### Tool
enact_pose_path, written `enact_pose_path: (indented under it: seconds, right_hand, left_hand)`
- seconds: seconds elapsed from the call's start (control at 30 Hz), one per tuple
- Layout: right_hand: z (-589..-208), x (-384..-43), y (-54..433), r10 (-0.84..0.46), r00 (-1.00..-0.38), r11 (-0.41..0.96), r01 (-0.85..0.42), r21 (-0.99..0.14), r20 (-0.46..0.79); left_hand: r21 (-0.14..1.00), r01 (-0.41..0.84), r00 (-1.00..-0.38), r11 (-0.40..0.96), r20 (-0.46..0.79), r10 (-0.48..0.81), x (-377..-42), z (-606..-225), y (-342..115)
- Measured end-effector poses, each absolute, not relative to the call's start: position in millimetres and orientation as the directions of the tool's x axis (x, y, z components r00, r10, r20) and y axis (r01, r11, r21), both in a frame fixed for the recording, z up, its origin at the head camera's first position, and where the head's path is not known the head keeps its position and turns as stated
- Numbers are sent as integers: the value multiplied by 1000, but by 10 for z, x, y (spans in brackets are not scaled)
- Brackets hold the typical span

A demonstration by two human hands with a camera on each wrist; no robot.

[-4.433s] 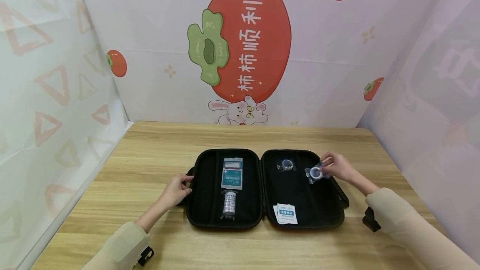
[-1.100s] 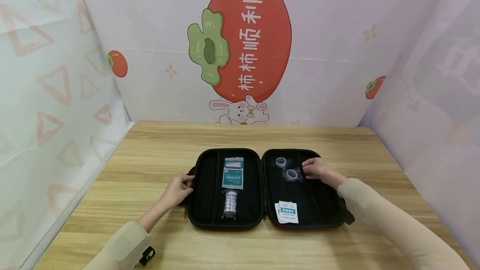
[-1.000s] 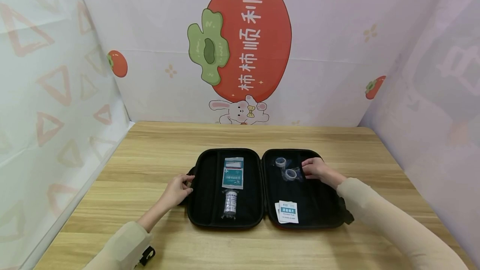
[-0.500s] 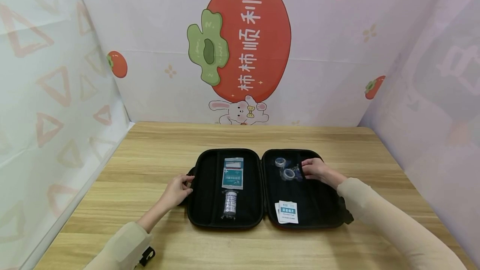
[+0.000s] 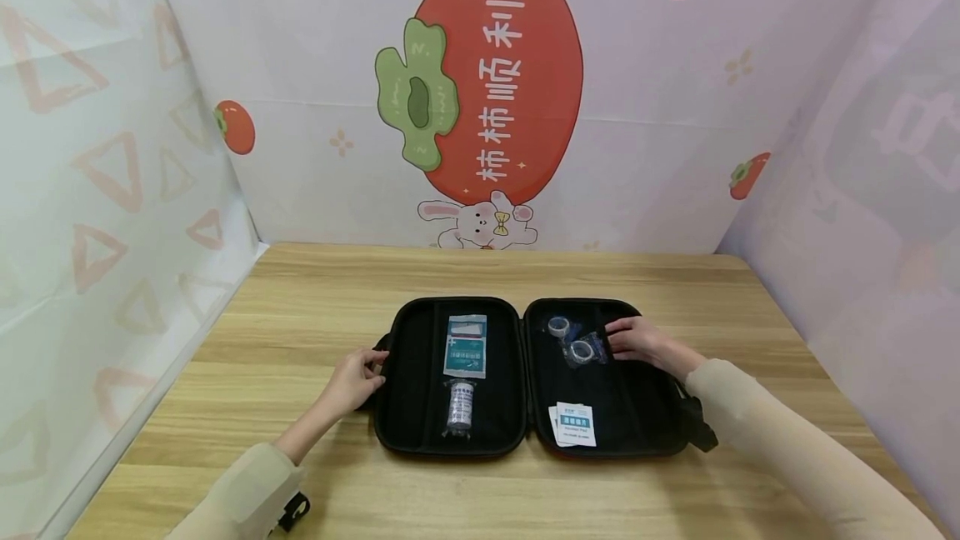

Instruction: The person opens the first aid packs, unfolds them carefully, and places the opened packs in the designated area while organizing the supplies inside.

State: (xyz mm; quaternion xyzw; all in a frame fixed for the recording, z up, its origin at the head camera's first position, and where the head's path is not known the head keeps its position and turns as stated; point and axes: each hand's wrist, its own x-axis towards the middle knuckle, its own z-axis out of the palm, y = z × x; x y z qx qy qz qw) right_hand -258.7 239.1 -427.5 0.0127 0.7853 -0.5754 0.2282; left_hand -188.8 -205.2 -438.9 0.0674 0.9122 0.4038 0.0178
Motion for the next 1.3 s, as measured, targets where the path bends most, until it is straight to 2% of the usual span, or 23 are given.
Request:
enact_pose_path:
  seconds: [0.47, 0.63, 0.93, 1.3]
  right_hand:
    - [-4150, -2483, 2420, -259, -925, 404, 159, -901, -280]
    - [-4127, -2448, 2417, -279, -938, 436, 69, -897, -207]
    - [-4062, -2337, 2389, -340, -940, 541, -181, -821, -16]
    - [-4033, -2175, 2270, -413, -911, 636, -291, -715, 3]
  left_hand:
    - [736, 102, -991, 669, 13, 137, -1885, -4376, -2053]
    - [735, 105, -990, 670, 15, 140, -1884, -4373, -2050]
    - [728, 113, -990, 676, 24, 139, -1897, -4383, -2047]
    - [726, 115, -990, 678, 26, 141, -1900, -4391, -2052]
